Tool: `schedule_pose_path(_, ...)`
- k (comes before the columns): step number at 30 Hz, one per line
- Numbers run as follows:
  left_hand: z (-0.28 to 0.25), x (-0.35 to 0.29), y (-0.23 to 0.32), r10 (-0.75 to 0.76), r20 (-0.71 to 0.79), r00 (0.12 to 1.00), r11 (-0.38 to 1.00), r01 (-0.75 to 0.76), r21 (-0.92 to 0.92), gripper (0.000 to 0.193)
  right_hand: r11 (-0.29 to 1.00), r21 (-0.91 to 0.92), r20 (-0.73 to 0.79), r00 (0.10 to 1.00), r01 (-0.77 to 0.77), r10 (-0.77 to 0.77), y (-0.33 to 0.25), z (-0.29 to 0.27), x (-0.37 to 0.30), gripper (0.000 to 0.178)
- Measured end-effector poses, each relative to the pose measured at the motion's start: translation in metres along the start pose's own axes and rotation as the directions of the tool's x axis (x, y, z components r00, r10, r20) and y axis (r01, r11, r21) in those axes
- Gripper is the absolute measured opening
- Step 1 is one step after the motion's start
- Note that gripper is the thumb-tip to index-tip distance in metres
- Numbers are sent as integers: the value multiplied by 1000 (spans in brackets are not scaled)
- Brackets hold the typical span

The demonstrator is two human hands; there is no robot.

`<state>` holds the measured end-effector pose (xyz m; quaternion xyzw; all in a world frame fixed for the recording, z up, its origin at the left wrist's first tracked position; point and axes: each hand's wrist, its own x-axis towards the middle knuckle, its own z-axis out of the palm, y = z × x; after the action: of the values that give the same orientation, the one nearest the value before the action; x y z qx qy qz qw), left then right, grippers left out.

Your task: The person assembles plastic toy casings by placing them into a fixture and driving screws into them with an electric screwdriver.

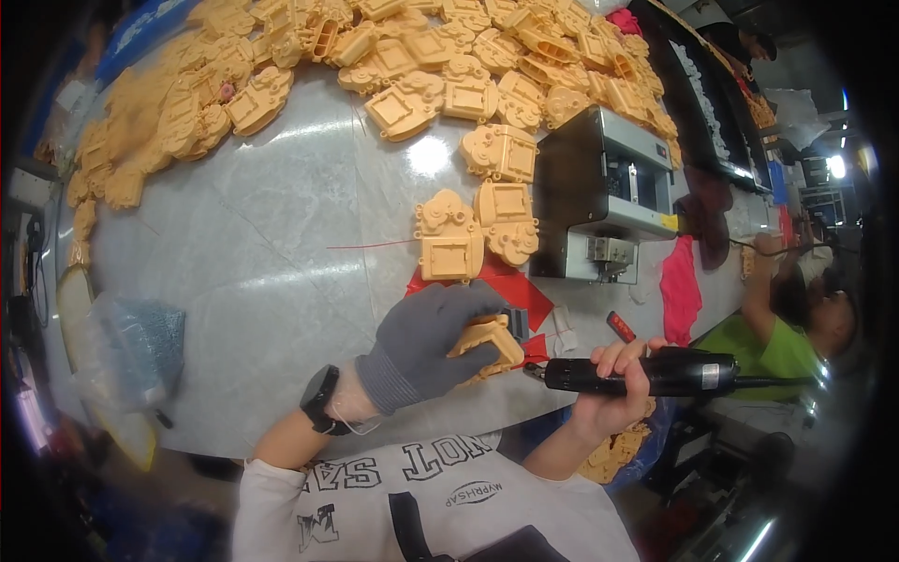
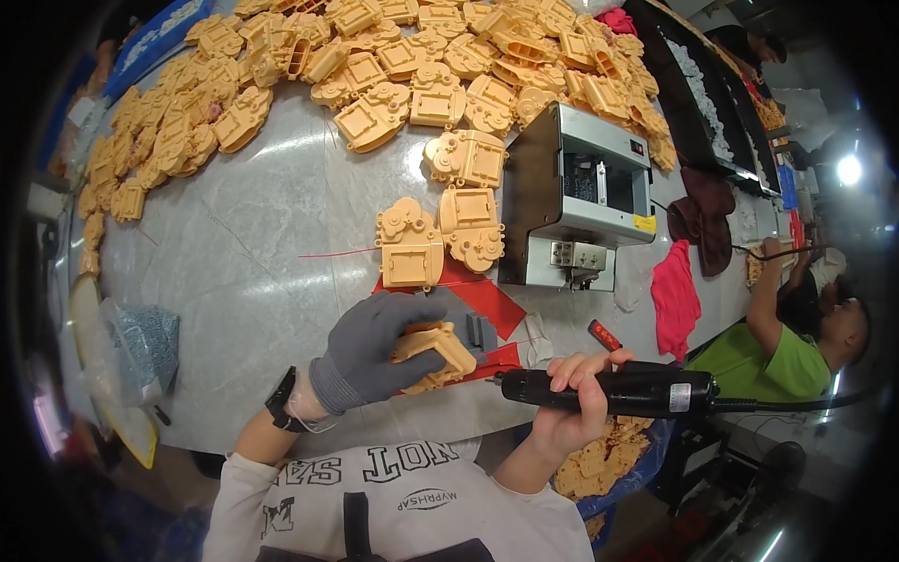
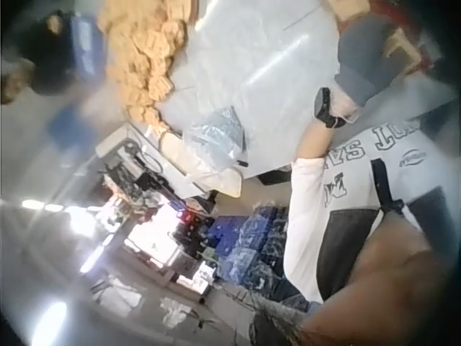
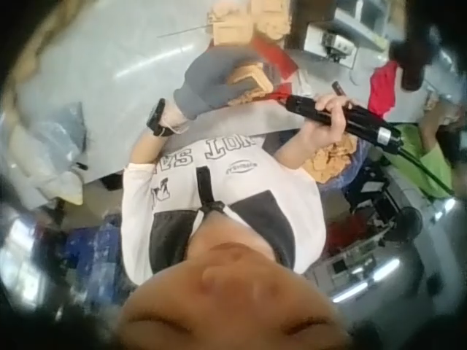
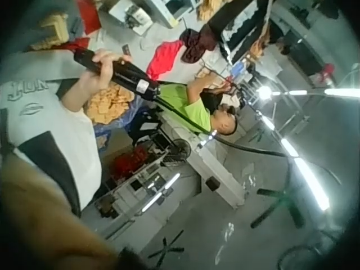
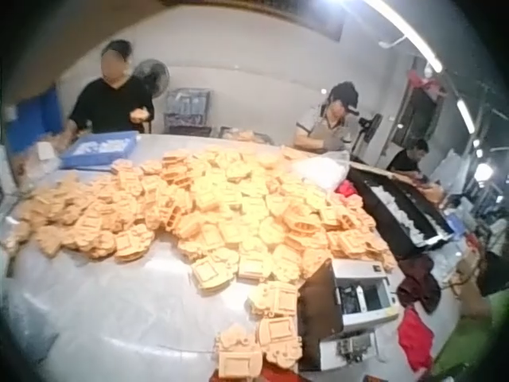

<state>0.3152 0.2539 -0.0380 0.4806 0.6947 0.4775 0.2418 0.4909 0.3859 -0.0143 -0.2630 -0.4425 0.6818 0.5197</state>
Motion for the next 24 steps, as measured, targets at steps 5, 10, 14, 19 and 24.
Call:
schedule_pose_path(5, 24, 7, -13, 122, -22, 992, 965, -113, 236, 41, 1000, -18, 26, 999, -24, 25, 3, 2, -1, 41)
schedule_pose_path(10, 18, -10, 8, 127, -46, 991, 946, -107, 306, 54, 1000, -14, -7, 1000, -9, 9, 0, -5, 2, 41)
schedule_pose_path(14, 26, -16, -9, 188, 86, 978, 865, -207, 458, 65, 1000, -15, -6, 1000, -21, 21, 2, -1, 2, 41)
schedule_pose_path(19, 15, -12, -10, 196, 72, 978, 823, -204, 530, 69, 1000, -23, 3, 1000, -19, 19, 2, -3, 1, 40)
schedule_pose_path(24, 11, -7, -3, 157, 180, 971, 864, -224, 451, 71, 998, -53, -31, 999, 18, -19, -1, -6, 3, 39)
